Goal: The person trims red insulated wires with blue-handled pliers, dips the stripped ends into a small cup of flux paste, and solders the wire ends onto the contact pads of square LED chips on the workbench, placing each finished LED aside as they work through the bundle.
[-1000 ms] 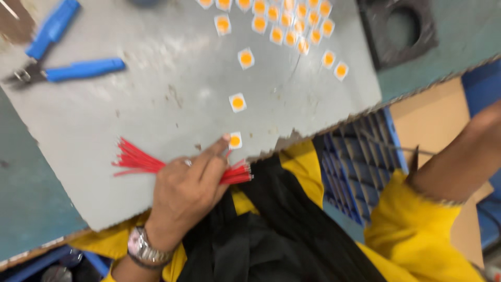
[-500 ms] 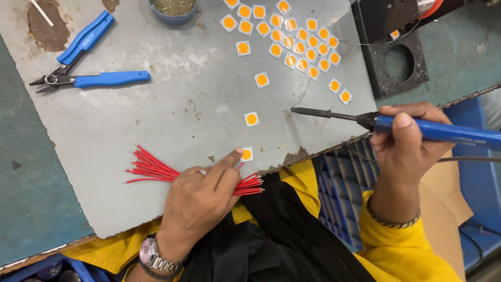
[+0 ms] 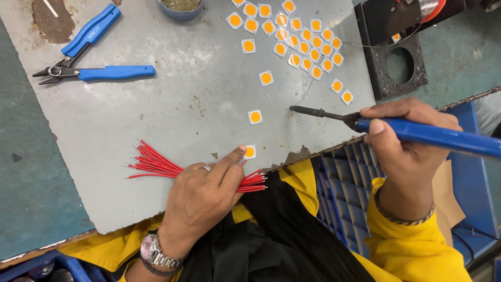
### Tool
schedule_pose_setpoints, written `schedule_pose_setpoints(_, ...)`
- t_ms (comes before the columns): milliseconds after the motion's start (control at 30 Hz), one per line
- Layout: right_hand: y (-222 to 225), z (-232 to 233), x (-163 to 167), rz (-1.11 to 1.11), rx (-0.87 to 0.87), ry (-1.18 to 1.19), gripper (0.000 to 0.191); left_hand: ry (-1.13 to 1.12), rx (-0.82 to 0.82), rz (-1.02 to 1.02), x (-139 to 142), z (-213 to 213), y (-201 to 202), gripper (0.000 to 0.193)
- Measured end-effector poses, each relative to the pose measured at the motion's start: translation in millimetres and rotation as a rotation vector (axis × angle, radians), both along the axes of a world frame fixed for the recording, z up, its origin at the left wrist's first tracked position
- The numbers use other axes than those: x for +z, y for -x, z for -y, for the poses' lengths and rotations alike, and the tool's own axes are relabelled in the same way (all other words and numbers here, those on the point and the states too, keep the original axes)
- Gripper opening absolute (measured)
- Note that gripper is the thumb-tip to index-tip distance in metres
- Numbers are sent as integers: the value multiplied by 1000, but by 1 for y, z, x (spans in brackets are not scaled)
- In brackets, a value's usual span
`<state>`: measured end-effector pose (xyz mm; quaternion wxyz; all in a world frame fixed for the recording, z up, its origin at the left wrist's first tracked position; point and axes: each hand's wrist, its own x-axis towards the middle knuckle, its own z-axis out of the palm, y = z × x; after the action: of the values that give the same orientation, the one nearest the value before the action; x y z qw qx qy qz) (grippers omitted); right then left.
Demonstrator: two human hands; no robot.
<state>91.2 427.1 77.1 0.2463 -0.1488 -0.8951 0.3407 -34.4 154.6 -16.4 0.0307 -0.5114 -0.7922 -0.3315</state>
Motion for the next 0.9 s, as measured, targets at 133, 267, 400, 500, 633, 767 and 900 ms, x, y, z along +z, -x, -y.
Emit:
schedule_pose_setpoints(133,3,-1,2,0,55,-54,30,10,11,-1,0,0,0,29)
schedule_pose_setpoints(267,3,-1,-1,1,64,-78,31,12,11,-9,0,0,0,30)
schedule_pose_setpoints(400,4,-1,-1,7,67,-125,30,14,7,-7,0,0,0,30)
schedule_pose_setpoints(500,3,0,-1,16,65,-141,30,-1,6,-11,0,0,0,30)
schedule_pose_setpoints(633,-1,0,0,13,48,-83,30,12,7,-1,0,0,0,30)
schedule_pose_setpoints(767,-3,-2,0,13,3,-21,28,7,7,13,0,0,-1,29)
schedule_pose_setpoints(900,-2,-3,0,-1,-6,-11,26,8,8,16,0,0,-1,29)
